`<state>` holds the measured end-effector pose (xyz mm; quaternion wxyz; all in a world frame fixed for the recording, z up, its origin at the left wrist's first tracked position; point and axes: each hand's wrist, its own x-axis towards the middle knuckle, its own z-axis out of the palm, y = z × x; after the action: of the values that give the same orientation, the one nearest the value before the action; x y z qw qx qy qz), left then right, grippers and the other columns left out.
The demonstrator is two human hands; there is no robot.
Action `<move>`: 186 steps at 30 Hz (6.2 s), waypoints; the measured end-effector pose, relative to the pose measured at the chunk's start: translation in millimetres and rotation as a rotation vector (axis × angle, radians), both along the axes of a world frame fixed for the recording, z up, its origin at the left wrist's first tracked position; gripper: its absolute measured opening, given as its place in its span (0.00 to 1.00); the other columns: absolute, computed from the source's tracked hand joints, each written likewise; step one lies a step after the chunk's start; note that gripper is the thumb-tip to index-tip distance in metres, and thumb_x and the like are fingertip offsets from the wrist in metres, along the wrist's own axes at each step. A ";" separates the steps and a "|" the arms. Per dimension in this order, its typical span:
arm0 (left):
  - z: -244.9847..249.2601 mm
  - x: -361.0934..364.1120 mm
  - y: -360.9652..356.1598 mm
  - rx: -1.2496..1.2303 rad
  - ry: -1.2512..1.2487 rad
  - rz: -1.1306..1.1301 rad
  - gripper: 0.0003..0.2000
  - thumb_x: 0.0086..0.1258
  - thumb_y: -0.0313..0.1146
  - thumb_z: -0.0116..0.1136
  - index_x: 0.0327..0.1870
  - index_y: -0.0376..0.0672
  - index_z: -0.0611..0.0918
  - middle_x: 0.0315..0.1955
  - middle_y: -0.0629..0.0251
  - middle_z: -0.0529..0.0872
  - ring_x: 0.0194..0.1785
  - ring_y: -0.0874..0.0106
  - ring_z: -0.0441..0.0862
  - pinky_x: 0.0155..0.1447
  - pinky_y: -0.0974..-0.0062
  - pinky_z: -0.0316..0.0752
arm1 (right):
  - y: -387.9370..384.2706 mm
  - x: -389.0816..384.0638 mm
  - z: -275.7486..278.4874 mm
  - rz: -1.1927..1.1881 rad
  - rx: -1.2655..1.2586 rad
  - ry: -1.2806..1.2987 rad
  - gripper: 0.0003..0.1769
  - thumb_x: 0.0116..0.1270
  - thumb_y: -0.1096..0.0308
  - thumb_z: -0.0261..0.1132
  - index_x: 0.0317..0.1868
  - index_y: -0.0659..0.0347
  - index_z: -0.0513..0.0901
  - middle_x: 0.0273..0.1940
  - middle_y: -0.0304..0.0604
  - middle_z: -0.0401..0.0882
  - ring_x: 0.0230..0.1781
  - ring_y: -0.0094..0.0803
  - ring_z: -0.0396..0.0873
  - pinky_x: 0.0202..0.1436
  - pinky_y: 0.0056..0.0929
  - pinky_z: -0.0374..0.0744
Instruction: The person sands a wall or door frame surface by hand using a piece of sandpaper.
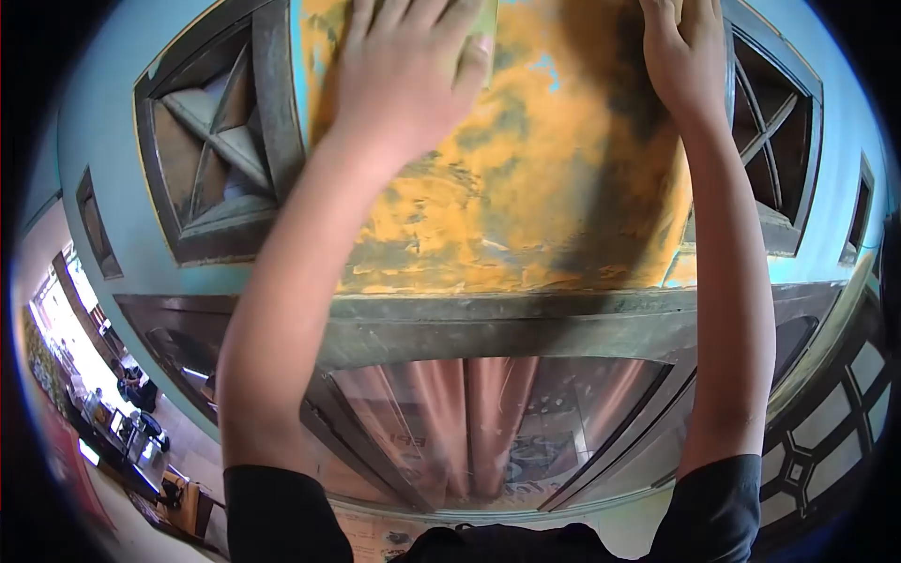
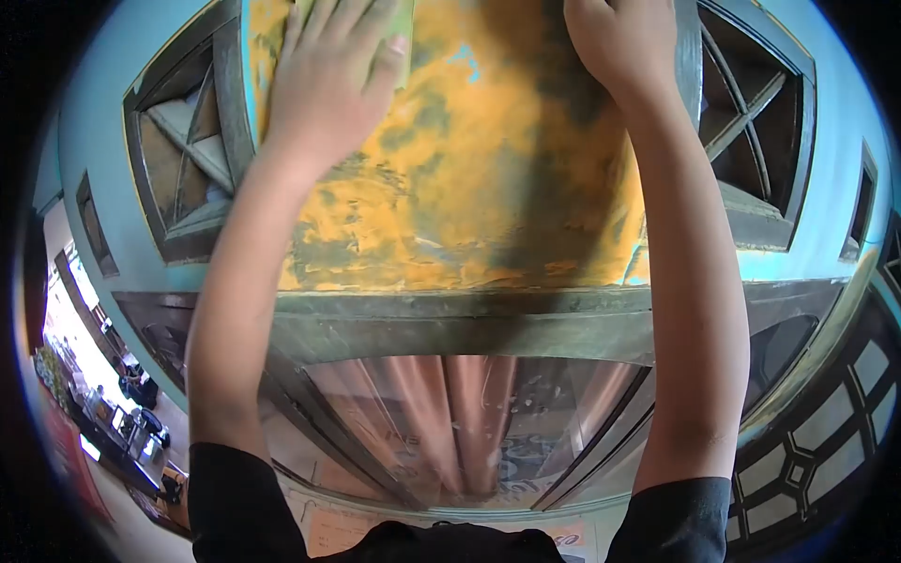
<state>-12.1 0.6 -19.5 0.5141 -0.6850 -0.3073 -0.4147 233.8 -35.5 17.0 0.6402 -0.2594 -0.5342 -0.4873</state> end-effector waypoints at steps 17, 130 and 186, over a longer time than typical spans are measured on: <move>-199.5 -47.3 -23.1 -0.388 0.110 -0.010 0.34 0.79 0.50 0.47 0.83 0.49 0.62 0.84 0.52 0.54 0.85 0.41 0.47 0.83 0.35 0.45 | -22.5 -29.1 -248.1 -0.275 -0.593 0.037 0.36 0.75 0.49 0.61 0.79 0.51 0.70 0.84 0.56 0.54 0.85 0.60 0.46 0.83 0.66 0.42; -171.3 -112.0 -19.9 -0.403 -0.088 -0.046 0.31 0.78 0.48 0.47 0.81 0.46 0.68 0.83 0.55 0.60 0.86 0.48 0.51 0.83 0.36 0.35 | -13.0 -61.6 -230.5 -0.413 -0.535 0.038 0.35 0.81 0.40 0.45 0.77 0.50 0.74 0.82 0.55 0.59 0.85 0.58 0.50 0.84 0.64 0.36; -98.9 -59.0 3.2 -0.119 -0.211 -0.029 0.33 0.82 0.51 0.34 0.85 0.48 0.55 0.86 0.53 0.48 0.87 0.49 0.43 0.85 0.38 0.37 | -12.5 -12.5 -177.1 -0.413 -0.447 -0.039 0.34 0.75 0.47 0.60 0.79 0.41 0.71 0.83 0.44 0.58 0.85 0.52 0.50 0.84 0.66 0.42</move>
<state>-71.1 3.8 -118.3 0.4312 -0.6714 -0.3738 -0.4728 221.2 -48.0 -160.1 0.4443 -0.4874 -0.5763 -0.4826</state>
